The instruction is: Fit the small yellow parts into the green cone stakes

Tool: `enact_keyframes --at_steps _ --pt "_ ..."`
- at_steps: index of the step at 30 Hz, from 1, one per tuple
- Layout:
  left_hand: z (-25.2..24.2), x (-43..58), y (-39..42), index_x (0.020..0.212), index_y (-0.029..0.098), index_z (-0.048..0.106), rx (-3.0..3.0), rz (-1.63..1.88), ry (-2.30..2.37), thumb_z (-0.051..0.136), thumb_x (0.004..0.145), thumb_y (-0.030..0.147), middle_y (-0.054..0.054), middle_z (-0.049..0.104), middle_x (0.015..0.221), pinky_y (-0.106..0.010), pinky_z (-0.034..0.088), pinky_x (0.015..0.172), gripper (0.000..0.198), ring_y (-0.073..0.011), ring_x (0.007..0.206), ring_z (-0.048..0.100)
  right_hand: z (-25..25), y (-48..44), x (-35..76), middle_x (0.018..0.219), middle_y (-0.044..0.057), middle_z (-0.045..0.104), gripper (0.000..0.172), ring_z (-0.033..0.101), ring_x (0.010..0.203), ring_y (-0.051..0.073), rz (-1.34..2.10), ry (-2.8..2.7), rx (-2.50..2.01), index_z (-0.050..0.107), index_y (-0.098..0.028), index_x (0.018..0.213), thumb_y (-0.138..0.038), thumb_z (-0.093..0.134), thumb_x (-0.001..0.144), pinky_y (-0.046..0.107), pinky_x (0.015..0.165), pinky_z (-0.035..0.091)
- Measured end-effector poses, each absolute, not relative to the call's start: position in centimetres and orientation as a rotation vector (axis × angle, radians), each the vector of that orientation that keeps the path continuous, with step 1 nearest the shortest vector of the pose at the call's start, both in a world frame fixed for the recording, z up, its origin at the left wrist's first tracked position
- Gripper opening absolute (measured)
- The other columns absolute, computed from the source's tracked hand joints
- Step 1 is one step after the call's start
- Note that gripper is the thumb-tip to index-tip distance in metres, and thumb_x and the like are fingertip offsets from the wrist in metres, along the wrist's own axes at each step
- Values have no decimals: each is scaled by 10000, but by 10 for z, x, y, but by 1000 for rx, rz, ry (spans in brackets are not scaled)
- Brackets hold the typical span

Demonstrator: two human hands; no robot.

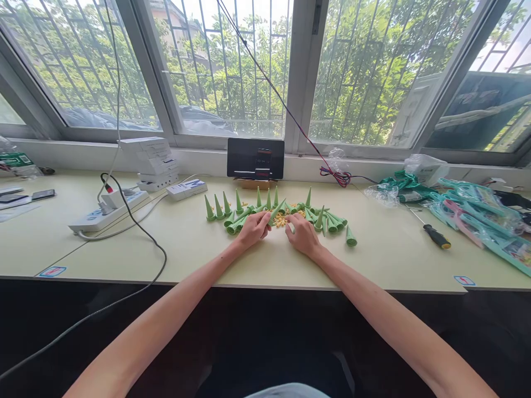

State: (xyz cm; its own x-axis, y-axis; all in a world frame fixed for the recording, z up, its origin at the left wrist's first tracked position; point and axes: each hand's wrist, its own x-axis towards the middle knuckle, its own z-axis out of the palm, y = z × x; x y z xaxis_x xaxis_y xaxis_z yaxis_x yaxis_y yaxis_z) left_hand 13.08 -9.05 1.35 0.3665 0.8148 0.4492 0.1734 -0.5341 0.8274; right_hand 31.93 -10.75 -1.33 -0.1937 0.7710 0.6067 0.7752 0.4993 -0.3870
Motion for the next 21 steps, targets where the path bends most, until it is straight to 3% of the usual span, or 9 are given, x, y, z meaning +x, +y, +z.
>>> enact_keyframes --at_steps 4,7,21 --pt "12 130 -89 650 194 434 1952 1175 861 415 955 419 71 399 361 -274 498 626 380 -106 407 477 -13 -108 317 1240 97 623 310 612 1048 222 -14 -2070 -1285 625 -177 1172 -200 466 907 313 856 474" --pt "10 129 -88 660 192 438 1947 1178 863 422 956 415 78 399 362 -269 495 618 371 -92 377 432 -11 -109 316 1280 75 616 323 605 1101 210 -13 -2151 -1332 623 -189 1191 -219 427 937 300 876 471" --pt "10 128 -88 678 187 473 1934 1193 867 452 943 433 84 378 362 -273 491 610 362 -86 357 401 -9 -112 317 1186 59 677 299 648 1012 211 3 -2189 -1414 637 -229 1160 -215 439 936 280 782 462"
